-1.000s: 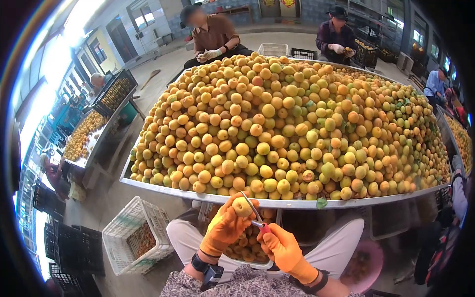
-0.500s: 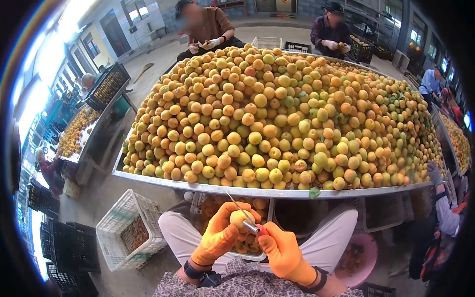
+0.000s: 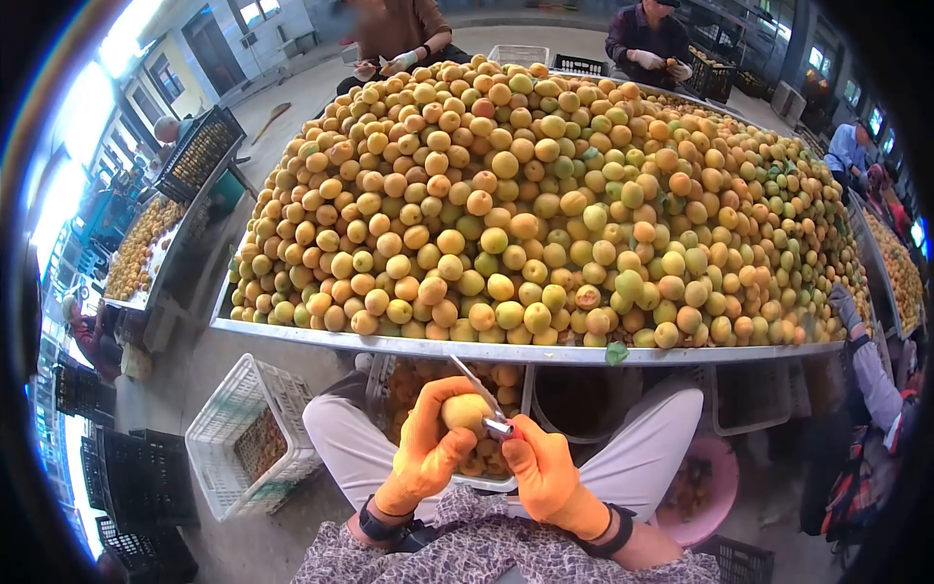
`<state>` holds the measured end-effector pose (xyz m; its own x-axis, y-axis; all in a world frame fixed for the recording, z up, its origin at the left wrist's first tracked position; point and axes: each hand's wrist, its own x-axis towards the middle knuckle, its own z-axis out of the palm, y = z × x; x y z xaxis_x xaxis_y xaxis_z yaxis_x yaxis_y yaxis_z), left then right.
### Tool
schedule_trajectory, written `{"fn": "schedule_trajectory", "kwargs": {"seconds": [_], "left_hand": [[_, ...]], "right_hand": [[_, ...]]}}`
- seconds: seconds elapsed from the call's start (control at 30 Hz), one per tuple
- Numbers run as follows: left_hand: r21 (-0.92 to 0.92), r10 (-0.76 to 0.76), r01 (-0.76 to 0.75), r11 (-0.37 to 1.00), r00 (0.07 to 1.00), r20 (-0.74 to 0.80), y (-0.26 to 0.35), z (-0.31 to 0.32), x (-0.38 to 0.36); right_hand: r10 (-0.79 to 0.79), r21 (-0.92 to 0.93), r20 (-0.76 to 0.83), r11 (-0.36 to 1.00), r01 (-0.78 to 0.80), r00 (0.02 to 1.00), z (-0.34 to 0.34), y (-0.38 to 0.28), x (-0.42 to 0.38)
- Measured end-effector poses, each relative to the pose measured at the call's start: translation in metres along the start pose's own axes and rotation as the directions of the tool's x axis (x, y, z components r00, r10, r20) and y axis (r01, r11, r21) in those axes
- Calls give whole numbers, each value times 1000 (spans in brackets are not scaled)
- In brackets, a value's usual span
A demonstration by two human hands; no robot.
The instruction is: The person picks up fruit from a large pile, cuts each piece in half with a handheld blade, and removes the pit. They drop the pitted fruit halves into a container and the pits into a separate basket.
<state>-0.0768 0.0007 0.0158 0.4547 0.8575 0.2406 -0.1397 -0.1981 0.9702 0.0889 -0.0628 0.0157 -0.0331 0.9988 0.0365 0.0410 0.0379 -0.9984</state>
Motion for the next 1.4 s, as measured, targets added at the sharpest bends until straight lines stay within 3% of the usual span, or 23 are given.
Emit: {"fn": "schedule_trajectory", "kwargs": {"seconds": [0.07,0.1,0.2,0.23,0.27,0.33,0.4,0.47,0.5,0.53,0.6,0.63,0.67,0.7,0.73,0.8,0.83,0.87,0.93,0.97,1.03,1.2,1.4], "left_hand": [[-339,-124,118,933,992,2,-5,4,5],[-526,-149,156,836,987,55,-6,7,8],[-535,-258,229,813,966,21,1,19,9],[-306,-208,185,934,977,-42,4,17,10],[-308,-209,186,933,977,-41,2,16,11],[40,-72,74,996,997,-41,-1,11,19],[75,-100,98,992,995,17,2,5,27],[276,-66,34,961,992,108,3,3,35],[369,-160,127,921,985,60,8,5,37],[441,-49,53,896,999,-20,5,4,41],[101,6,8,995,990,-138,-3,-4,54],[-109,-132,120,987,985,-108,-6,-11,53],[-106,-131,119,987,985,-110,-12,-9,50],[-452,-226,204,868,974,6,-17,-3,47],[-724,-270,293,624,951,152,-20,4,45],[-790,-220,335,514,941,256,-28,11,42],[-799,-251,361,480,930,269,-26,15,40],[-807,-281,387,447,917,284,-22,18,38],[-777,-247,359,517,932,266,-15,21,34],[-747,-211,321,582,947,243,-13,22,33],[-737,-175,281,614,960,220,-11,22,32],[-744,-177,294,600,956,235,-4,21,29],[-771,-152,275,575,961,230,4,32,24]], "right_hand": [[-10,69,-20,998,12,1000,4,9,-1],[-23,156,-21,987,26,1000,8,6,0],[-37,296,-29,954,44,999,6,5,-2],[-12,258,-1,966,11,1000,2,6,-3],[16,218,30,976,-22,999,-4,6,-3],[89,273,57,957,-101,994,-13,-3,-1],[161,326,92,928,-182,983,-23,-13,1],[284,352,139,881,-315,949,-35,-21,1],[307,288,119,900,-329,944,-41,-22,-1],[308,286,111,901,-328,945,-48,-9,-6],[31,72,-245,997,-13,969,-66,26,-13],[-10,-179,-385,982,-64,923,-80,24,-12],[-81,-404,-504,902,-151,860,-90,21,-11],[-68,-529,-490,816,-234,869,-93,19,-8],[-72,-526,-494,818,-232,866,-91,16,-9],[81,-70,-334,991,-110,939,-78,5,-17],[150,252,-308,965,-72,939,-64,-3,-20],[98,383,-308,923,30,946,-47,-4,-27],[133,322,-117,943,-89,984,-34,-36,-23],[129,321,-112,943,-87,985,-35,-34,-22],[271,276,115,915,-293,956,-36,-26,-23],[327,278,133,894,-352,936,-25,-34,-31],[259,199,95,941,-273,961,-23,-27,-35]]}}
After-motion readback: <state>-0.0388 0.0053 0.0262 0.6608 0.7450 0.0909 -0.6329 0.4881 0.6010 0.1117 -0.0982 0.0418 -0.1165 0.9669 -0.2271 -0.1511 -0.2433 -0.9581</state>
